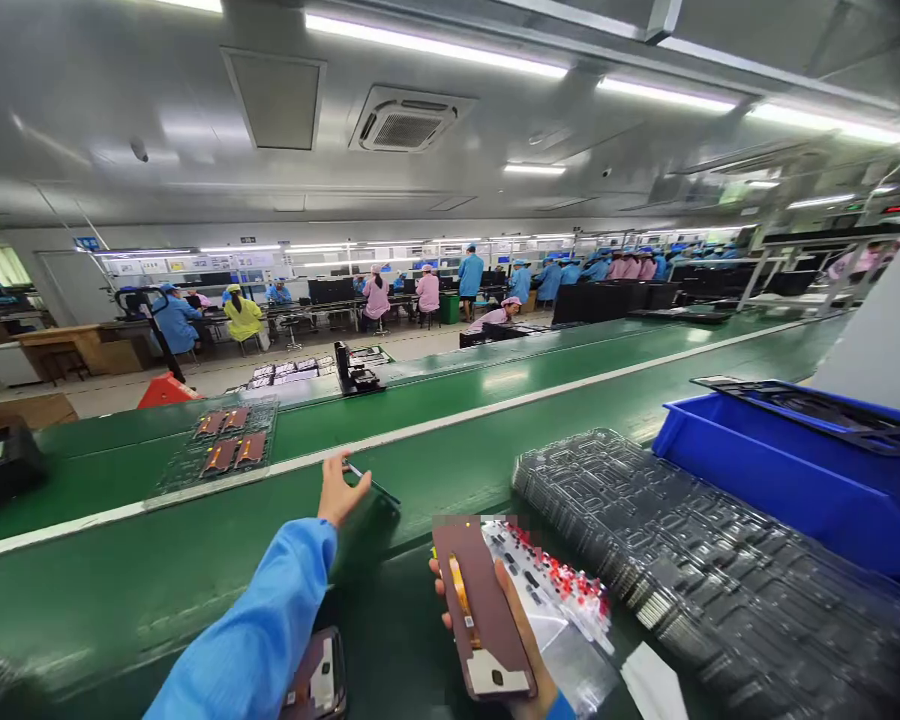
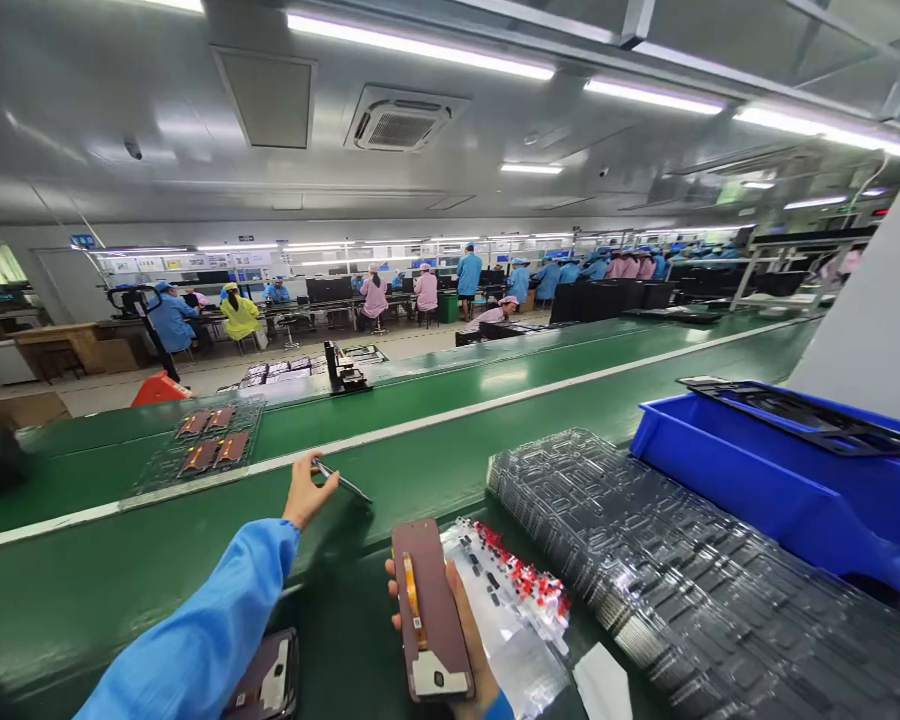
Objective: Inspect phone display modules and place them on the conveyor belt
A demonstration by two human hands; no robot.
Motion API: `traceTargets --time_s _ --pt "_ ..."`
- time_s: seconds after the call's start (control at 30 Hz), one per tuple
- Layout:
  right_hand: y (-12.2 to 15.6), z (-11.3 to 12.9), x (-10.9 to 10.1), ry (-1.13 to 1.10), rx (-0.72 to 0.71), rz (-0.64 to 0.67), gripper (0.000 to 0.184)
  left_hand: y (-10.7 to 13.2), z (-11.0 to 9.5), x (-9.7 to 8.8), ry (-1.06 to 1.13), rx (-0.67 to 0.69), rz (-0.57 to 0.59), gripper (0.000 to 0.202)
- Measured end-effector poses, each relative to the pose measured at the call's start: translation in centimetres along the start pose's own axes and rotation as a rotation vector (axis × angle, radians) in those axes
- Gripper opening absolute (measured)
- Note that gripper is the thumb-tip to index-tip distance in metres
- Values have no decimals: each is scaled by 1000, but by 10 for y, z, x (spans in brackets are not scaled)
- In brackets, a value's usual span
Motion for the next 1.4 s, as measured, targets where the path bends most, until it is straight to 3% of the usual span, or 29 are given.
traceTargets --time_s 0.1,0.17,0.27,0.37,0.5,0.67,0.83,1.17,1.4 --pt "5 -2 4 -114 29 -54 58 14 -7 -56 214 -79 -57 61" --pt "9 -1 5 -154 23 -108 53 35 -15 -86 353 -140 -47 65" --pt "17 3 6 -140 -17 -157 52 85 -26 -120 497 -226 -2 70" --pt "29 6 9 -33 -58 -210 51 147 -35 -138 617 -315 62 74" --pt "48 16 31 278 -200 -132 58 222 -41 -137 845 -445 151 78" --pt "73 13 82 766 -366 127 68 266 -44 -130 861 -480 157 86" --pt "91 3 117 1055 -456 319 64 277 -51 -114 848 -499 313 87" --pt "95 -4 119 1239 -474 364 67 279 -52 -108 825 -336 410 88" --pt "104 -8 132 1285 -573 346 68 280 -61 -98 885 -351 421 85"
Point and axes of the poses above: each hand's wrist, its own y-axis away from the middle knuckle, its own x-axis out of the palm, z = x × y, the point moved 8 cm from there along -y, towards the middle knuckle, and after that the axes turned 5 degrees about -z, right-handed, at the moved point
